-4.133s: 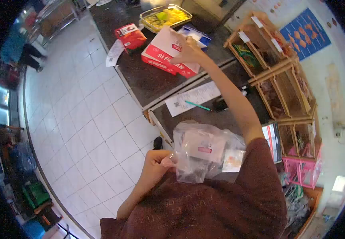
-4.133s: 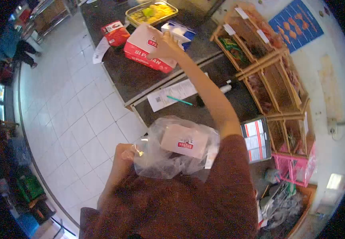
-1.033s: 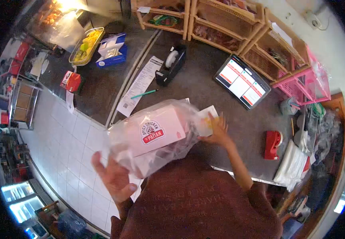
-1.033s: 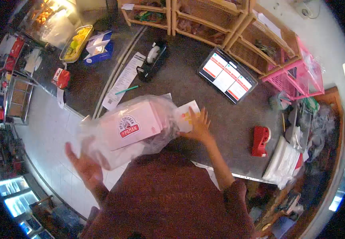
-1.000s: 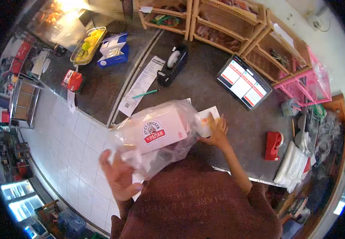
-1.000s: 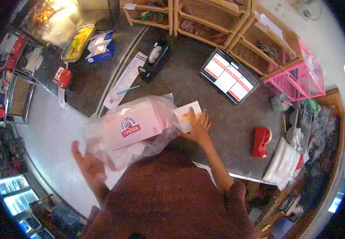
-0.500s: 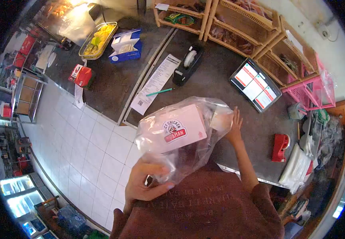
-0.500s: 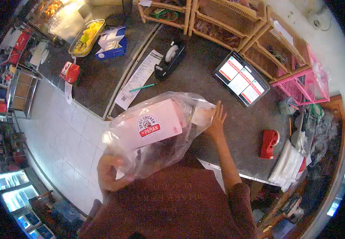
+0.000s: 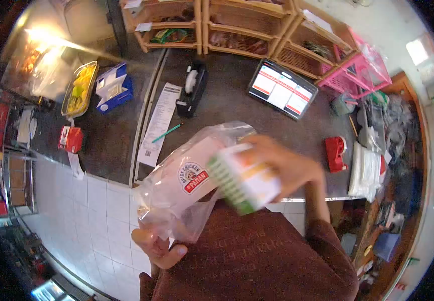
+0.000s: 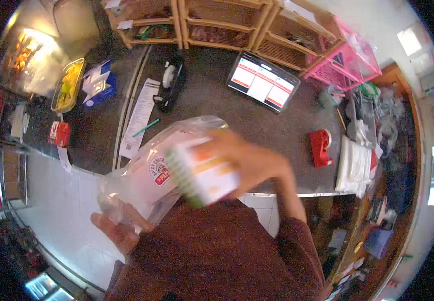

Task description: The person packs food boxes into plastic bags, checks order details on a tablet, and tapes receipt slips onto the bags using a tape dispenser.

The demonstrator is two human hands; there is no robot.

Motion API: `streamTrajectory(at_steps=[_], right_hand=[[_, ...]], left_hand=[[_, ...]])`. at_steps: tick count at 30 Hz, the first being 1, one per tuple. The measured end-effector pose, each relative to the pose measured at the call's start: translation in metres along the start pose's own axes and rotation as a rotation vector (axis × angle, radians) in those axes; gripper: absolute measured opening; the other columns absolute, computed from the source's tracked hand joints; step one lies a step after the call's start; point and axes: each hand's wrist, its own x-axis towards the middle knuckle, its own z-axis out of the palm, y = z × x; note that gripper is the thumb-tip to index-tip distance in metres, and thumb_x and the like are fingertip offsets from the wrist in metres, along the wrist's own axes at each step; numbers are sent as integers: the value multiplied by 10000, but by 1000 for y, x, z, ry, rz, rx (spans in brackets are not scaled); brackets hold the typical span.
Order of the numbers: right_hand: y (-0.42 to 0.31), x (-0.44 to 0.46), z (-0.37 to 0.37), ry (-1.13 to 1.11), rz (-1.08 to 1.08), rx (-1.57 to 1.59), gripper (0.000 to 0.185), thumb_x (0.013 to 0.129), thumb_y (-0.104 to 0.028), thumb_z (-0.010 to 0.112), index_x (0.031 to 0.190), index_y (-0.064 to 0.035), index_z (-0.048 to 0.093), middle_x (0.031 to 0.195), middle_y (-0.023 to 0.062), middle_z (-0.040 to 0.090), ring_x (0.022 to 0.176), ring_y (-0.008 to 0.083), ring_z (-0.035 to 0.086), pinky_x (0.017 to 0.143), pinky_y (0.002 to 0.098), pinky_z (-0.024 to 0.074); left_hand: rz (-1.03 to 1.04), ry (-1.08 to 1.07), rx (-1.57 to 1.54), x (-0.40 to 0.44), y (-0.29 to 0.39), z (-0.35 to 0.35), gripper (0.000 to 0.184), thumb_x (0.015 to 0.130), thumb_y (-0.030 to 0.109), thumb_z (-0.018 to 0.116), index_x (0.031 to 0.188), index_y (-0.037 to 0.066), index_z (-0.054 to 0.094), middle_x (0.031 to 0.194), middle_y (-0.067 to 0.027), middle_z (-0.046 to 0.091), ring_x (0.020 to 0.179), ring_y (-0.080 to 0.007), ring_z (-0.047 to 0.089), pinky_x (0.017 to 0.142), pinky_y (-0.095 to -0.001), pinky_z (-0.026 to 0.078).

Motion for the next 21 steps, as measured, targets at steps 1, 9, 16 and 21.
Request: streamTrajectory(at_steps=[1,9,16,21], right_hand=[[-10,27,15,-62,-51,-137,893,392,-229,772,1206,-141,414,1258,187,336,1207,356,263,1011,464,194],[13,79,78,106,-84,-271,825,545,-438,731,1266,-221,392,1325,283,175,1249,428,126,1027,440,145],[94,45,1,726,0,468,195,820,-88,507,997,-29,564,859,56,594,751,134,570,661,262,466],[261,-53,-25,704,732,-690,571,741,-139,519,1273,-242,340,714,148,589,679,297,593,590,415,474]], left_hand=[[22,-32,22,-3,0,-3,632,554,51,687,1104,120,384,1065,-155,447,892,-235,467,614,-338,444],[274,-1,93,-20,-17,-8,724,733,151,570,1342,120,180,1259,-200,349,1031,-258,438,711,-331,432],[235,-10,236,-15,-3,-9,619,834,159,431,1361,81,114,1320,-204,276,1095,-257,405,826,-327,394],[244,-111,-34,17,-7,29,613,844,143,413,1353,37,89,1320,-199,272,1120,-287,405,796,-329,421]])
